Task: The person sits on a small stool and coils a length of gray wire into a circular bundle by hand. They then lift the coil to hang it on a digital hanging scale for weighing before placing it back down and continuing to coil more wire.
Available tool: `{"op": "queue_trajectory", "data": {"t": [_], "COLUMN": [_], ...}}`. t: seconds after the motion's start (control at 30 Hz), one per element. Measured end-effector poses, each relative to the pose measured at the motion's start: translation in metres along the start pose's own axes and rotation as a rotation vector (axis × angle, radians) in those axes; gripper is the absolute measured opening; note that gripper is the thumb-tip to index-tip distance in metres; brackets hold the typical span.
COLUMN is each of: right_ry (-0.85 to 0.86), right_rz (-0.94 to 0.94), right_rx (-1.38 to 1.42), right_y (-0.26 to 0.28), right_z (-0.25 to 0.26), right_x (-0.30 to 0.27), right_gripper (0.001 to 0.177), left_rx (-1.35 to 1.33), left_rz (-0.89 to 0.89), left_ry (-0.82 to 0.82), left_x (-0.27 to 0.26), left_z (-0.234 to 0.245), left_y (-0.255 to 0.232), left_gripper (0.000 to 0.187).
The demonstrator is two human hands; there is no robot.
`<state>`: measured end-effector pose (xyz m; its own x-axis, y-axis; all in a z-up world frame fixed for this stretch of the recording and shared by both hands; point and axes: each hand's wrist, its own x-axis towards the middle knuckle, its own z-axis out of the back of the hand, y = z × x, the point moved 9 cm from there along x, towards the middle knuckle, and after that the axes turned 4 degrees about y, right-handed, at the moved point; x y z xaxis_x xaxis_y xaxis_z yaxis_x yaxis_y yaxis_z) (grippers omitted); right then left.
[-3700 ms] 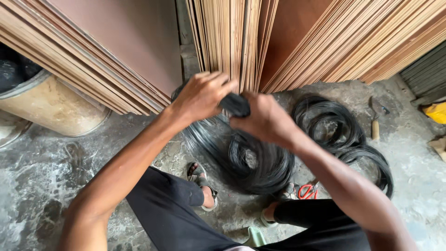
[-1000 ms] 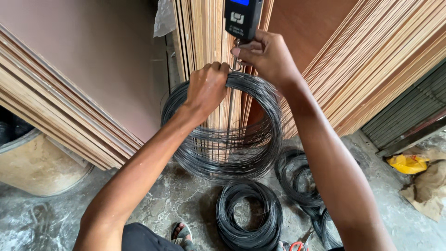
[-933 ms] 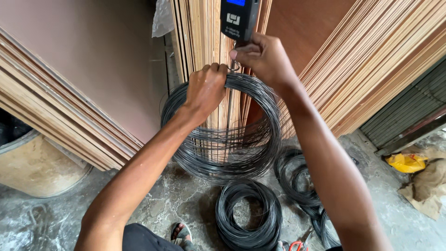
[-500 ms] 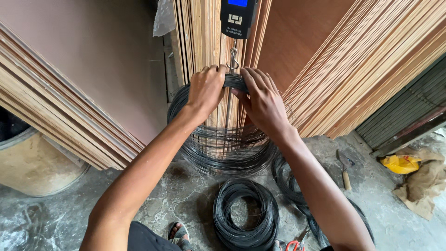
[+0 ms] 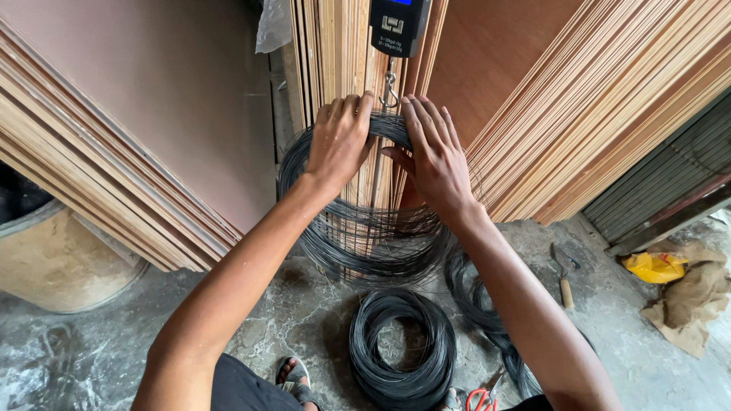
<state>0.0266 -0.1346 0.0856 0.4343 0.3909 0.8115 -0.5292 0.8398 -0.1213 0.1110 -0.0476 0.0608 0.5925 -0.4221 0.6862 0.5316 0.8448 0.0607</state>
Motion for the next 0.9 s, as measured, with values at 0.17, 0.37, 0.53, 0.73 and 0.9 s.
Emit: {"op": "queue_trajectory", "data": {"t": [0.17, 0.37, 0.53, 0.73, 0.9], "right_ry": [-0.042, -0.070, -0.055, 0.077, 0.337], "right_rz": [-0.009, -0.003, -0.019, -0.128, -0.314], "right_rx": [0.014, 0.007, 0.020, -0.012, -0.095], "right_y": [0.002, 0.000, 0.000, -0.013, -0.054], "right_z": [0.002, 0.000, 0.003, -0.010, -0.054], "right_x": [-0.001, -0.003, -0.002, -0.004, -0.002], "right_gripper": [0.067, 0.069, 0.068, 0.073, 0.075], "left_rx": [-0.023, 0.024, 0.029, 0.031, 0.106], "left_rz": [0.002, -0.005, -0.017, -0.003, -0.044], "left_ry": [-0.024, -0.044, -0.043, -0.029, -0.057], "left_x": [-0.003, -0.007, -0.007, -0.005, 0.002], "left_z": [0.012, 0.016, 0.015, 0.016, -0.010], "left_y": [-0.003, -0.003, -0.004, -0.004, 0.003], "left_gripper": [0.069, 0.070, 0.072, 0.067, 0.051]}}
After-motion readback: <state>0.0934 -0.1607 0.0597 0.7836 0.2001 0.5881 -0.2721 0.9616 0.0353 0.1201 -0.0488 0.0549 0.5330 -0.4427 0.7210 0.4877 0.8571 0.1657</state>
